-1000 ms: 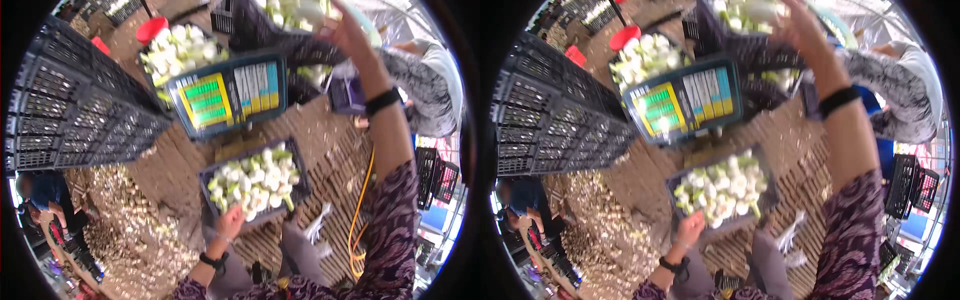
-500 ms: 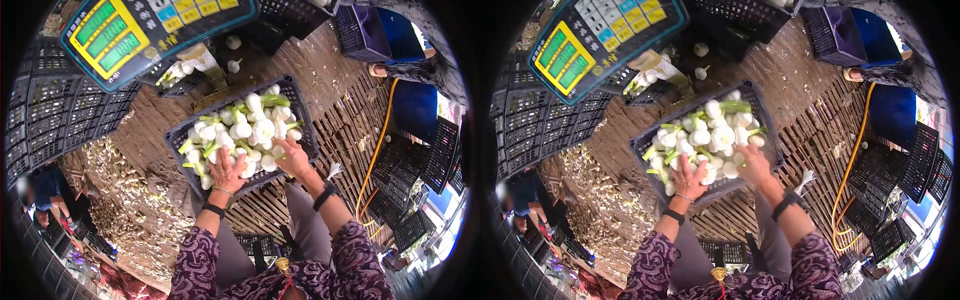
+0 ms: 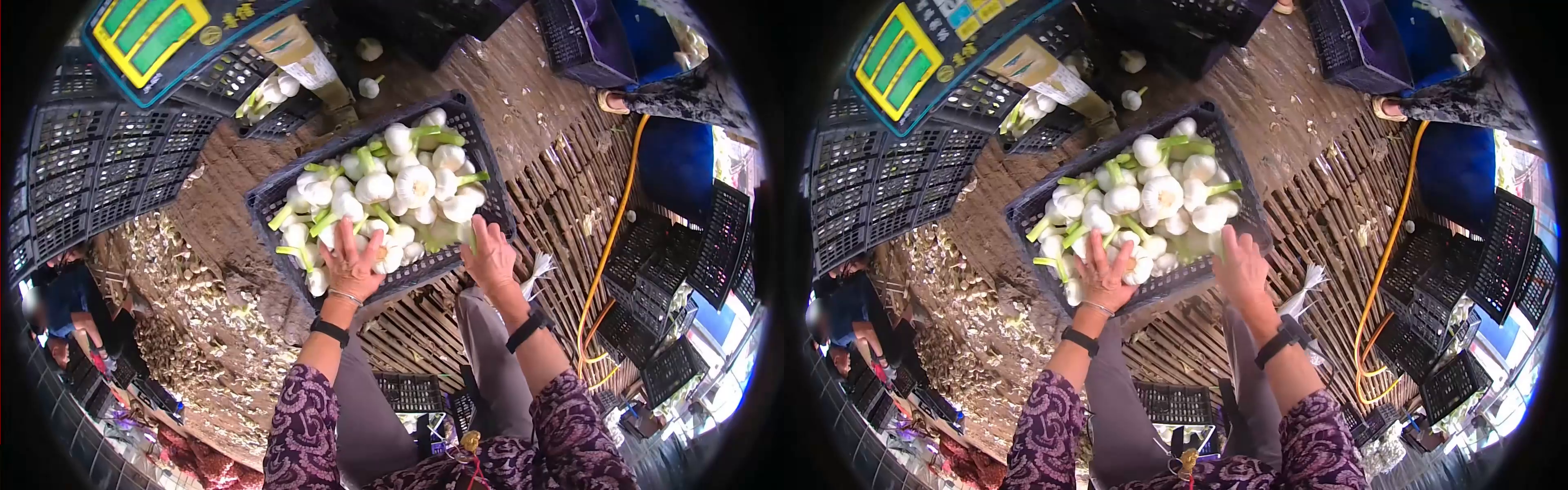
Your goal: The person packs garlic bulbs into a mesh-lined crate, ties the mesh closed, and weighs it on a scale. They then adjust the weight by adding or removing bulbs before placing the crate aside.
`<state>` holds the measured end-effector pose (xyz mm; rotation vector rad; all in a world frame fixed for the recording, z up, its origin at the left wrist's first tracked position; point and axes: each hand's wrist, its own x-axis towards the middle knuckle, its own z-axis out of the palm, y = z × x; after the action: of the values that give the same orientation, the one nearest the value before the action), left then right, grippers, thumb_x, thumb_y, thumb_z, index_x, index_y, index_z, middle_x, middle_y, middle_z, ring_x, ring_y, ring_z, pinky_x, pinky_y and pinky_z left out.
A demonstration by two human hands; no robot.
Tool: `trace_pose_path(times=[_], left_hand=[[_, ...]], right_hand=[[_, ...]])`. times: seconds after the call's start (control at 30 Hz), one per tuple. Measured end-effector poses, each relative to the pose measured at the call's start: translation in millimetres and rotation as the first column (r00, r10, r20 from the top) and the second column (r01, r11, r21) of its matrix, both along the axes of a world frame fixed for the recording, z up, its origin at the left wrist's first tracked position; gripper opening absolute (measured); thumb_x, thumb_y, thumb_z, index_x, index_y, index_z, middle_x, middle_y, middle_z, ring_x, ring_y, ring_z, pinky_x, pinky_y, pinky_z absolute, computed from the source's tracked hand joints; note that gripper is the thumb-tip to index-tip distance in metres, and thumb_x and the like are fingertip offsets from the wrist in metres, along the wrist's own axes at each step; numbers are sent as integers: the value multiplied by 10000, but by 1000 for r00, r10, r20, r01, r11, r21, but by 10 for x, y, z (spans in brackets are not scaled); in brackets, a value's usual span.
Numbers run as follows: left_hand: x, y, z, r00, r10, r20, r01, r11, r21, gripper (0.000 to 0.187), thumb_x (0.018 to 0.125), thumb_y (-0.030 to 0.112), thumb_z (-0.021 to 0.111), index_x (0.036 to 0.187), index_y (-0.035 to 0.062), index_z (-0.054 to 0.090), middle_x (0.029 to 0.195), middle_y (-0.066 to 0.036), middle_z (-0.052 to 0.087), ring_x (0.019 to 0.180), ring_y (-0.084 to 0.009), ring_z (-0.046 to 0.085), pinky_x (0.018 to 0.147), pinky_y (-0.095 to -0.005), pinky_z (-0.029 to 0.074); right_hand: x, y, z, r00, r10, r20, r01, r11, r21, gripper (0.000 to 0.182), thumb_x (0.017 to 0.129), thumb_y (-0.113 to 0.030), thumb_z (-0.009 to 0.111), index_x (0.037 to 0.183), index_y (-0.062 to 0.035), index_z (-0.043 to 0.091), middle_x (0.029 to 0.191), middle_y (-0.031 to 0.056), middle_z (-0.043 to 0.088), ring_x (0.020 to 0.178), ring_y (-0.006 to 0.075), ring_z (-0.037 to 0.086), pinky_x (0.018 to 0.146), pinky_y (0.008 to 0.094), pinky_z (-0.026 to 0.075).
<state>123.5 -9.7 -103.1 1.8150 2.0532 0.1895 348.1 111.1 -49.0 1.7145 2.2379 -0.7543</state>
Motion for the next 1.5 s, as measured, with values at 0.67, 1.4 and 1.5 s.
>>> trace_pose_path(times=[0.67,1.4,1.5], left_hand=[[-264,1288,159,999,-5,-54,12,993,120,366,761,349,602,1068,170,511,915,-82,479,982,-287,443,889,-640,209],[-2393,433,-497,-367,872,323,-278,229,-933,547,800,547,533,1024,52,598,904,-76,650,742,-176,628,653,-297,532],[-2587,165,-778,-385,851,358,-254,275,-927,472,851,470,505,1005,33,599,919,-98,649,808,-209,629,704,-325,528]], right_hand=[[-1046,650,-353,970,217,-110,-197,966,169,462,796,-402,521,1200,-192,441,1177,85,434,1098,300,392,840,500,319],[-157,2552,-1283,807,-582,-97,269,509,-818,291,887,-317,446,1028,-137,627,513,-61,400,424,82,399,366,290,352],[-164,2425,-1420,607,-746,-274,283,525,-803,194,857,-174,491,896,-95,664,515,-48,462,436,80,425,405,259,373]])
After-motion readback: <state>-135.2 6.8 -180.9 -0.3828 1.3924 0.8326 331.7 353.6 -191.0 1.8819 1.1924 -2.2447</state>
